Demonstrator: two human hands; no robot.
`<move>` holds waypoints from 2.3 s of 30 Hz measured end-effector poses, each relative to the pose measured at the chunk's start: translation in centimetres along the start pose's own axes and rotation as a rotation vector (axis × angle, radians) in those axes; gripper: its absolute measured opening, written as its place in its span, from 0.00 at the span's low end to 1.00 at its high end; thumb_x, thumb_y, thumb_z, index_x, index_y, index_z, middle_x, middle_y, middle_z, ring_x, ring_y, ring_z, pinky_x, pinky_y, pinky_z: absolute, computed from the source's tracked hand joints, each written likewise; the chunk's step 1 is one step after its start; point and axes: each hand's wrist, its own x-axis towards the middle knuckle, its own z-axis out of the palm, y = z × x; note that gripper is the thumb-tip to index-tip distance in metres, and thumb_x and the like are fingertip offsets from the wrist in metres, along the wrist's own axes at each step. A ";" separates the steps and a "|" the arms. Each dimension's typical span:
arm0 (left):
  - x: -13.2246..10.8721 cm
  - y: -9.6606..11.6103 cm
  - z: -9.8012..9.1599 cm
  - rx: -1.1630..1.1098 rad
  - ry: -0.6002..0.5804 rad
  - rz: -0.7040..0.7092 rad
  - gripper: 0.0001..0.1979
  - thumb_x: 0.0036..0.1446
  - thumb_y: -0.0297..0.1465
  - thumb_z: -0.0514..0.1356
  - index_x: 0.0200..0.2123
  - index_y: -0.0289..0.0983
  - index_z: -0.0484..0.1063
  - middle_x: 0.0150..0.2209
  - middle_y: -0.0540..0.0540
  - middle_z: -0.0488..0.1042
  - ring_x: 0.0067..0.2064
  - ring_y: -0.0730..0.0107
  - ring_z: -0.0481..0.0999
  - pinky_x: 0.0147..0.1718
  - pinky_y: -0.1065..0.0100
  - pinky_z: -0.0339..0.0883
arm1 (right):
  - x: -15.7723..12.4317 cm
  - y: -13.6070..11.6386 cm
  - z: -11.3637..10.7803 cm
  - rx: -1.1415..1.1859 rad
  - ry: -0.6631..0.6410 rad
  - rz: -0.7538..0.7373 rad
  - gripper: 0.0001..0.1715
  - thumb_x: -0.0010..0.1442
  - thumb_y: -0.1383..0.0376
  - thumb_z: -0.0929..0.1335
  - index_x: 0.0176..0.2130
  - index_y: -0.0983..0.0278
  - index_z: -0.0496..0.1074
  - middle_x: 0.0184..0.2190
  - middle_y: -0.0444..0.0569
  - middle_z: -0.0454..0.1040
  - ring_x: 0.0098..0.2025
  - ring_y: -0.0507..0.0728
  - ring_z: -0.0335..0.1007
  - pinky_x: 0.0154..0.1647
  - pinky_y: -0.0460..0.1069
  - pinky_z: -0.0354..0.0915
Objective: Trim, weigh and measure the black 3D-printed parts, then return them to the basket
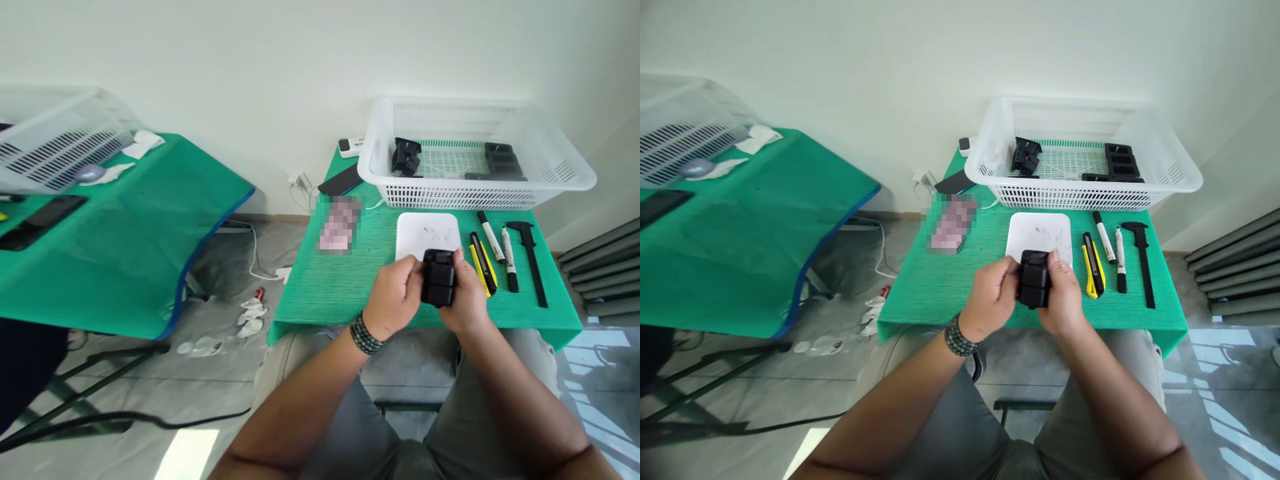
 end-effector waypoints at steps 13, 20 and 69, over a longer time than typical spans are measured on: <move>-0.3 0.7 0.2 -0.058 0.011 -0.007 0.18 0.74 0.39 0.47 0.28 0.42 0.56 0.22 0.52 0.63 0.24 0.69 0.64 0.27 0.64 0.52 | -0.4 -0.5 0.2 -0.012 -0.013 -0.012 0.29 0.48 0.40 0.79 0.31 0.60 0.77 0.26 0.42 0.79 0.29 0.55 0.75 0.34 0.50 0.73; 0.0 0.6 -0.6 -0.084 0.157 0.014 0.19 0.75 0.41 0.46 0.30 0.41 0.59 0.25 0.52 0.65 0.27 0.69 0.67 0.28 0.66 0.55 | -1.4 -0.2 0.2 -0.141 -0.215 0.107 0.32 0.47 0.38 0.79 0.23 0.60 0.71 0.19 0.42 0.71 0.29 0.56 0.72 0.30 0.50 0.69; -2.2 2.2 1.2 -0.166 0.128 -0.008 0.25 0.76 0.47 0.45 0.29 0.40 0.63 0.24 0.49 0.69 0.26 0.69 0.67 0.26 0.65 0.56 | -1.6 -1.5 -0.4 -0.190 -0.080 -0.027 0.31 0.52 0.38 0.76 0.26 0.59 0.68 0.21 0.41 0.66 0.25 0.53 0.62 0.26 0.49 0.61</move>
